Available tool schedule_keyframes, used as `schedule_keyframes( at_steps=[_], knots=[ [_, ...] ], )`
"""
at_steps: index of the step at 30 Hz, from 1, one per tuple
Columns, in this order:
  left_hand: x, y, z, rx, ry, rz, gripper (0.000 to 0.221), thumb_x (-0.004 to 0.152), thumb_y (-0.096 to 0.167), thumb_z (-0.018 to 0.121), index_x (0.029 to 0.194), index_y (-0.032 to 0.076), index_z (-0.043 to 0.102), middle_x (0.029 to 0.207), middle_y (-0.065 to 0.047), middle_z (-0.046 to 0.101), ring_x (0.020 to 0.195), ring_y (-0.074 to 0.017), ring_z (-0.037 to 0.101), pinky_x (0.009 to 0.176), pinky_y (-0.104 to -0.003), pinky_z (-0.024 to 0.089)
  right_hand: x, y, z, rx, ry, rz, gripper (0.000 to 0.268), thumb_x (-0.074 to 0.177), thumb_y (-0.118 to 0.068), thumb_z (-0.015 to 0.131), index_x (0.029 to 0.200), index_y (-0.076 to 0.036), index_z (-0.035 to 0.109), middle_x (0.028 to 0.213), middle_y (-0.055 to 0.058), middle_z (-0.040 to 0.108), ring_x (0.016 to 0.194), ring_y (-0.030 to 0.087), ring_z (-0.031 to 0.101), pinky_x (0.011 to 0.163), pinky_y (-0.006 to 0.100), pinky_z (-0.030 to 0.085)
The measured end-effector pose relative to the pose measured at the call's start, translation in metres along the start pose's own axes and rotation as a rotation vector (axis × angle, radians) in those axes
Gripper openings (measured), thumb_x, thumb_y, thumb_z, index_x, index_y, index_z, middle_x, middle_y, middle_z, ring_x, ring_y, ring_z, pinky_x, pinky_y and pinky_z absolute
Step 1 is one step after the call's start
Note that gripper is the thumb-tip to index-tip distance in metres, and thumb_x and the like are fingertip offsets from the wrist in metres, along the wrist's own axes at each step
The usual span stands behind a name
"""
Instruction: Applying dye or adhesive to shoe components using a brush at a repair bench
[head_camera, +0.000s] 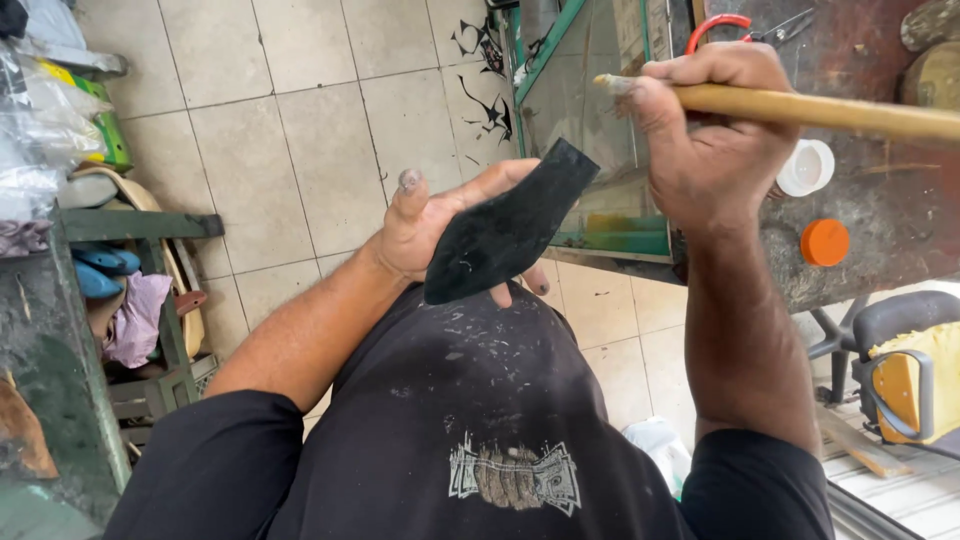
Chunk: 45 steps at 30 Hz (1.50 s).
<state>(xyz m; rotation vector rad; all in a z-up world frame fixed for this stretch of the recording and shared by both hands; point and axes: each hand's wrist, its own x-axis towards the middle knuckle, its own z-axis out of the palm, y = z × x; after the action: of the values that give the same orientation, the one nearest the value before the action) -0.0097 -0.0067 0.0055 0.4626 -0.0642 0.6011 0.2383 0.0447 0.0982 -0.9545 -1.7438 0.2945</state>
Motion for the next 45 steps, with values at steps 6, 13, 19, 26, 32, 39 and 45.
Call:
schedule_keyframes(
  at_steps=[6, 13, 19, 26, 32, 39, 45],
  knots=[
    [0.006, 0.009, 0.013, -0.101, 0.090, 0.036, 0.126, 0.069, 0.075, 0.064, 0.167, 0.018, 0.011, 0.166, -0.024, 0.026, 0.119, -0.0644, 0.058, 0.078, -0.062, 0.065, -0.020, -0.001, 0.007, 0.276, -0.127, 0.044, 0.024, 0.096, 0.015, 0.075, 0.104, 0.003, 0.055, 0.087, 0.022, 0.064, 0.080, 0.033, 0.075, 0.071, 0.038, 0.063],
    [0.018, -0.018, -0.024, -0.066, 0.118, 0.238, 0.109, 0.081, 0.088, 0.041, 0.161, 0.016, 0.023, 0.126, -0.035, 0.060, 0.105, -0.0611, 0.067, 0.070, -0.073, 0.063, -0.063, -0.026, 0.055, 0.198, 0.016, -0.243, 0.033, 0.083, 0.000, 0.085, 0.065, -0.005, 0.057, 0.067, 0.014, 0.067, 0.065, 0.033, 0.073, 0.060, 0.033, 0.056],
    [0.020, -0.012, -0.011, -0.039, 0.136, 0.152, 0.110, 0.079, 0.091, 0.041, 0.160, 0.017, 0.028, 0.126, -0.032, 0.063, 0.106, -0.0546, 0.071, 0.072, -0.062, 0.066, -0.045, 0.027, 0.042, 0.320, 0.015, -0.153, 0.027, 0.091, 0.004, 0.084, 0.089, 0.005, 0.058, 0.082, 0.028, 0.070, 0.073, 0.040, 0.074, 0.062, 0.043, 0.058],
    [0.008, 0.015, -0.008, -0.320, 0.072, 0.132, 0.120, 0.067, 0.073, 0.067, 0.162, 0.021, 0.017, 0.167, -0.028, 0.026, 0.116, -0.0661, 0.058, 0.077, -0.066, 0.063, -0.038, 0.015, 0.020, 0.329, -0.057, -0.136, 0.020, 0.093, 0.012, 0.068, 0.103, -0.004, 0.061, 0.086, 0.014, 0.068, 0.078, 0.027, 0.075, 0.061, 0.028, 0.062],
    [0.004, 0.023, -0.013, -0.356, 0.025, 0.087, 0.124, 0.064, 0.076, 0.064, 0.165, 0.021, 0.016, 0.170, -0.031, 0.020, 0.110, -0.0687, 0.056, 0.070, -0.066, 0.063, -0.030, 0.008, 0.022, 0.261, -0.013, -0.090, 0.028, 0.087, 0.019, 0.071, 0.100, 0.000, 0.055, 0.085, 0.016, 0.063, 0.075, 0.032, 0.074, 0.058, 0.033, 0.061],
    [0.005, 0.039, -0.024, -0.154, -0.114, 0.004, 0.128, 0.070, 0.078, 0.065, 0.167, 0.020, 0.006, 0.169, -0.034, 0.018, 0.113, -0.0625, 0.061, 0.079, -0.063, 0.064, 0.003, 0.004, 0.027, 0.224, -0.012, 0.011, 0.026, 0.091, 0.020, 0.063, 0.076, 0.002, 0.051, 0.068, 0.017, 0.061, 0.061, 0.027, 0.068, 0.048, 0.036, 0.054],
    [0.001, 0.050, -0.033, -0.148, -0.144, -0.019, 0.122, 0.076, 0.076, 0.065, 0.166, 0.018, 0.007, 0.169, -0.033, 0.019, 0.118, -0.0615, 0.060, 0.081, -0.060, 0.065, 0.007, 0.015, 0.037, 0.357, -0.112, -0.042, 0.022, 0.094, 0.015, 0.061, 0.080, 0.001, 0.051, 0.065, 0.009, 0.051, 0.060, 0.024, 0.065, 0.050, 0.035, 0.059]
  ],
)
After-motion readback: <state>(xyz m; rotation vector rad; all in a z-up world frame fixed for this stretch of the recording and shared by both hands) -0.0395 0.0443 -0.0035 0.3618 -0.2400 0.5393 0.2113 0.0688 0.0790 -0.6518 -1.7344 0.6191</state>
